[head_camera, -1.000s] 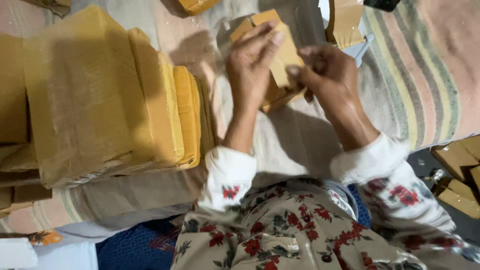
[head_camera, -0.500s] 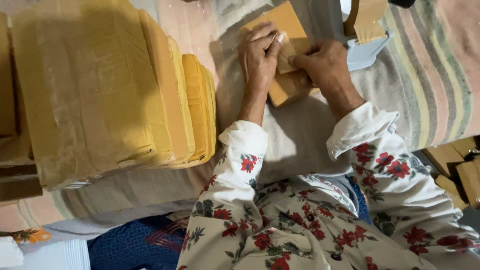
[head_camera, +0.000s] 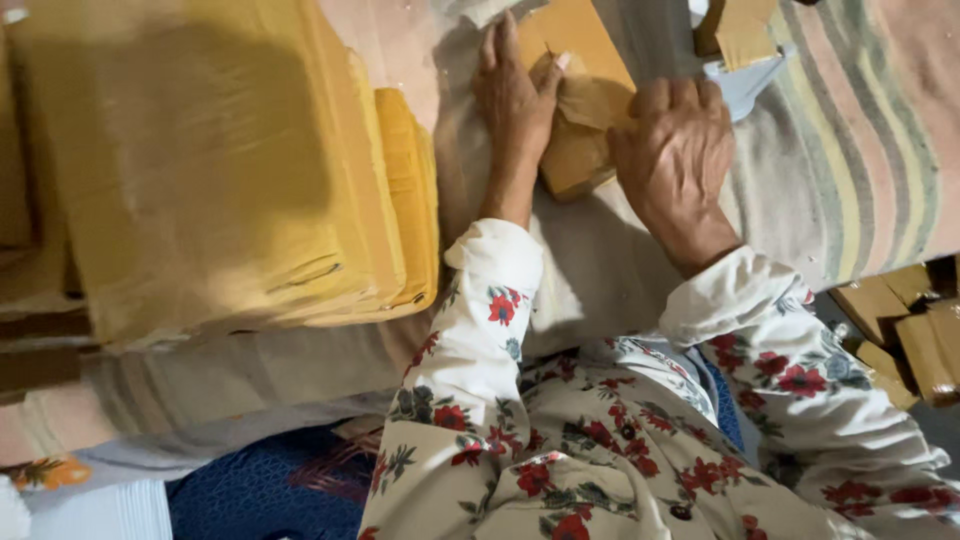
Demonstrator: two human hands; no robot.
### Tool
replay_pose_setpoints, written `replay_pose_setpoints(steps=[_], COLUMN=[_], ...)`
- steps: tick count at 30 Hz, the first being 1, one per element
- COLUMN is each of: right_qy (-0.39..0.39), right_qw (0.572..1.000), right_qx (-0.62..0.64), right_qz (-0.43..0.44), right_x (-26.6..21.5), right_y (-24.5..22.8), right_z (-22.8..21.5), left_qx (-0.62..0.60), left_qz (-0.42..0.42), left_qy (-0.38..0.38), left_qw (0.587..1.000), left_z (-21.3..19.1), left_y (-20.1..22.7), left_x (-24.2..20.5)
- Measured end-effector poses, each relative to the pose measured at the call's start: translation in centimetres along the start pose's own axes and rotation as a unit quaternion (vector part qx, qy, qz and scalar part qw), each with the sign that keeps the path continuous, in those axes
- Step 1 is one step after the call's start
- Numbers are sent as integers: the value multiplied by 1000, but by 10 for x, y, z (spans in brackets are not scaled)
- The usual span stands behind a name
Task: The person assembles small cardboard boxes, places a white paper sheet and a small product box inside, closes the flaps, and seals the boxes with packing tape using a handheld dispenser. The sealed boxes are stacked on the table.
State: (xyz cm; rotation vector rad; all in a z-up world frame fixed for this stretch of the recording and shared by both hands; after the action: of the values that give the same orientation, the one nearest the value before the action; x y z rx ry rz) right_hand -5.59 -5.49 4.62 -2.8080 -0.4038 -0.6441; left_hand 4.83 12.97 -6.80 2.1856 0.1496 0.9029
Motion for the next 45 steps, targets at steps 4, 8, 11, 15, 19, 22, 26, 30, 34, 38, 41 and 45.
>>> replay_pose_setpoints(steps=[4,8,11,15,19,22,26,30,34,38,41,45], right_qy=[-17,-83,-87,-104,-138,-121,-105,-121,-123,-140,-135,-93], right_qw=[969,961,958,964,963,960,956,946,948,947,949,944], right_qx=[-18,73,87,65,29,74,99,80,75,99,88,123], right_qz=[-245,-255,-259,-238,-232,-242,-256,-289,-285,-273,-272,-290], right_x=[5,6,-21,-43,-30,-7,29,60,56,11,-21,-47], right_y=[-51,-57,-54,-50,-48,-47,-49,-55,-53,-46,-39,-41], right_z=[8,21,17,7,15,31,62,81,74,58,41,9], left_qx=[13,-16,-50,-111,-146,-213,-252,-314,-324,-285,-260,-233], left_qz=[-20,-53,-97,-66,-119,-100,-92,-92,-100,-105,-112,-91], left_qy=[1,1,-15,25,4,44,61,55,59,63,67,74], left_qw=[1000,998,994,991,982,971,961,943,939,951,957,965], left_z=[0,0,5,7,13,8,11,16,14,7,6,3], left_y=[-13,-16,-29,-37,-54,-55,-58,-65,-63,-59,-58,-52], left_x=[-7,-8,-9,-10,-15,-21,-17,-14,-11,-10,-11,-8])
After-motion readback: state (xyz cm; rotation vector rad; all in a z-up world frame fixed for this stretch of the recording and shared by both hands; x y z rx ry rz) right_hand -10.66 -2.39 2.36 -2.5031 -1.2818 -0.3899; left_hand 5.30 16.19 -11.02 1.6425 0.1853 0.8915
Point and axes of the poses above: each hand's wrist, its own x-axis towards the middle knuckle, its own z-axis out of the palm, y = z × x, the point moved 8 cm from there along x, towards the middle knuckle, and after that the axes turned 3 degrees about y, right-handed, at the moved point
